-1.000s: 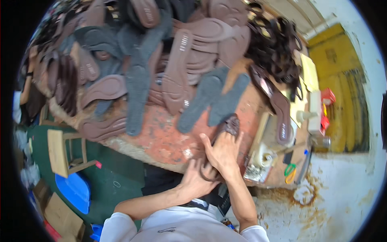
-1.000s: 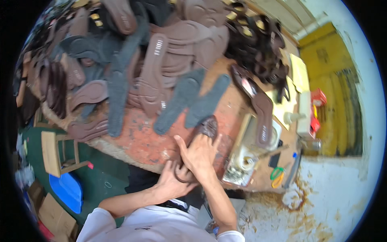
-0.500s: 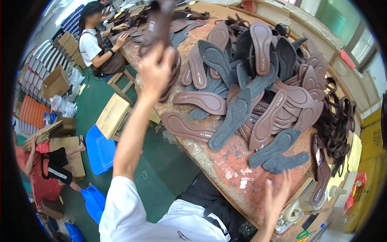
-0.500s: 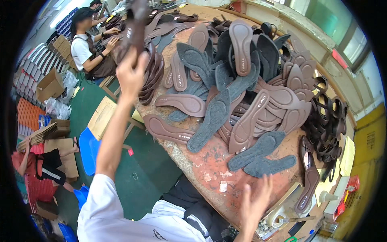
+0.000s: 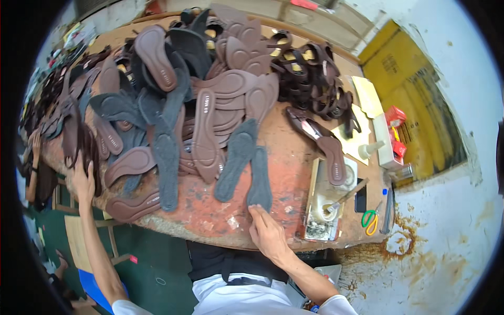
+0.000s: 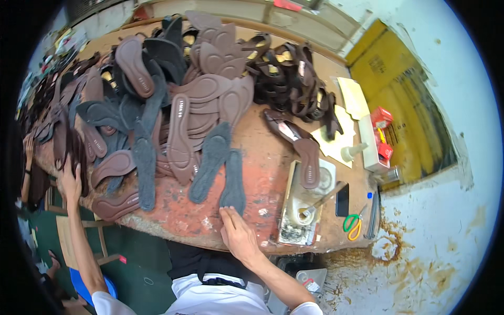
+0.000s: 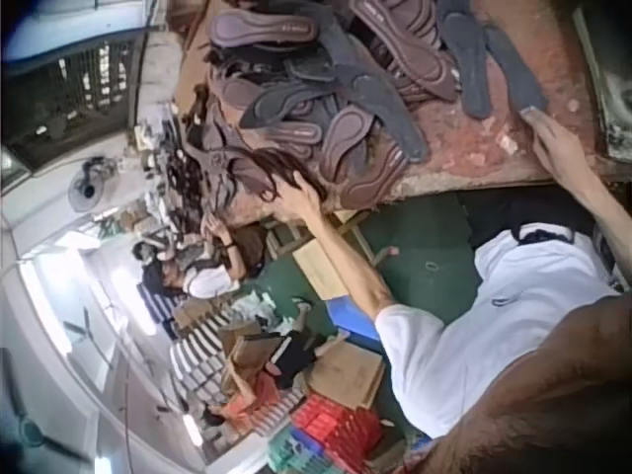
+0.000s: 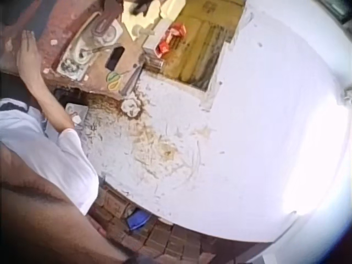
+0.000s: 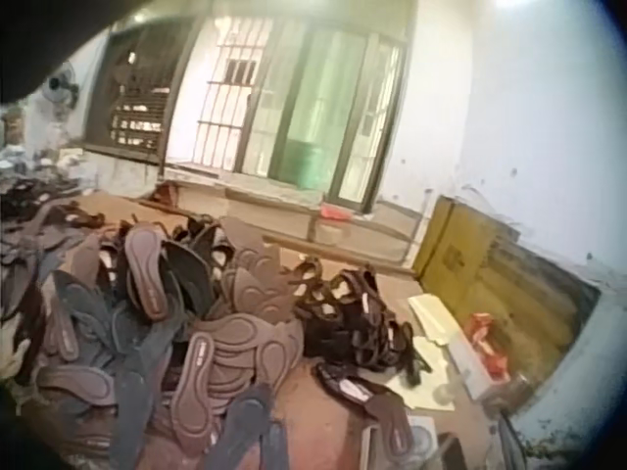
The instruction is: The person assembles slippers by hand at a workbench. They repeatedly pick up a sole and a strap, press the strap into the sole, and place the finished slipper aside. Another person works in the background.
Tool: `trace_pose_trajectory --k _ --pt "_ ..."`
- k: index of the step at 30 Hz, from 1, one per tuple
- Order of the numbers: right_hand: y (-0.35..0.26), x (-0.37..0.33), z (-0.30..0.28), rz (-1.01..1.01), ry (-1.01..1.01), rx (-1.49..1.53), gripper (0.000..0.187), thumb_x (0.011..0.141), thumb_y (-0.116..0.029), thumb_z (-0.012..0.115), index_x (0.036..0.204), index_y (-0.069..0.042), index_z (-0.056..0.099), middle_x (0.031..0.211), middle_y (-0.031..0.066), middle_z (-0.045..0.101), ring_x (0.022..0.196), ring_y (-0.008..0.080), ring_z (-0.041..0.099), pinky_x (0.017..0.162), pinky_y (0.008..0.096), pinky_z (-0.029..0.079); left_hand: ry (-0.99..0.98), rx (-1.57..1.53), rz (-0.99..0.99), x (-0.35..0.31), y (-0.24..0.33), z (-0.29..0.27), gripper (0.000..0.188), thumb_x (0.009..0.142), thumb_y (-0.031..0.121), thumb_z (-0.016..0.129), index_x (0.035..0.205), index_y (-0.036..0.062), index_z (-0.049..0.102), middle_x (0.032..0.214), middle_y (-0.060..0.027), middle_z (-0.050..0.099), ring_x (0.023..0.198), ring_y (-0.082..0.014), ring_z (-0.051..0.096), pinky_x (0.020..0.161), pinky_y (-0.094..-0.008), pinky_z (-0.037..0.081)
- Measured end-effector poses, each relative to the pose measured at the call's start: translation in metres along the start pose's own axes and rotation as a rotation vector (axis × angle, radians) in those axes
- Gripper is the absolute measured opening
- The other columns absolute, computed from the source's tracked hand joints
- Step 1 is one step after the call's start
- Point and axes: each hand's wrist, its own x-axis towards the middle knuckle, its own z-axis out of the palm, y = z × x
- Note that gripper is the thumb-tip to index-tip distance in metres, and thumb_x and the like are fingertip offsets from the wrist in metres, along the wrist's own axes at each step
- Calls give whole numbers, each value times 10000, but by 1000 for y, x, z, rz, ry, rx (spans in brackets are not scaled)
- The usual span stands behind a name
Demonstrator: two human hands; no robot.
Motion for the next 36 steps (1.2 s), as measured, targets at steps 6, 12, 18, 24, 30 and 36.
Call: trace_pose_trajectory --k 6,12,18,24,30,36 --pt "-14 -36 -34 185 269 278 340 877 170 668 1186 37 721 1209 201 756 1038 266 777 867 308 626 109 -429 -45 -54 276 -95 450 989 59 723 1418 -63 659 1379 -249 699 1214 -409 707 1102 -469 537" --pt "-15 -74 -16 463 535 647 335 924 187 570 1207 41 674 1216 181 658 1030 204 712 799 285 591 -258 -859 1068 -91 611 -14 789 928 44 619 1663 279 456 1745 -289 299 844 -314 771 697 -439 649" --pt "-13 -71 -33 335 178 197 354 807 115 670 1136 -4 725 1167 203 657 999 370 680 821 429 575 301 -899 1118 -50 645 18 206 868 161 729 1043 54 751 1323 -187 737 729 -186 730 590 -325 598" --pt "-7 -43 -43 281 108 -58 372 882 -170 798 1204 -2 717 1454 238 593 1382 449 535 1111 565 452 -111 -338 633 29 506 -24 615 805 -79 697 1409 33 677 1515 -174 640 1100 -423 712 910 -525 614" --pt "1 -3 3 306 -118 -165 581 932 -360 804 1359 -20 604 1515 272 554 1404 440 527 1118 562 457 -342 -155 660 -24 605 -49 723 816 10 755 1496 -37 517 1576 -267 509 1012 -473 716 880 -545 620" --pt "-24 4 1 195 -88 53 507 877 -218 808 1254 38 585 1142 218 574 1047 419 637 892 510 573 -833 -879 727 -27 715 100 664 881 42 660 1515 -107 532 1519 -330 589 1418 -448 574 1268 -453 397"
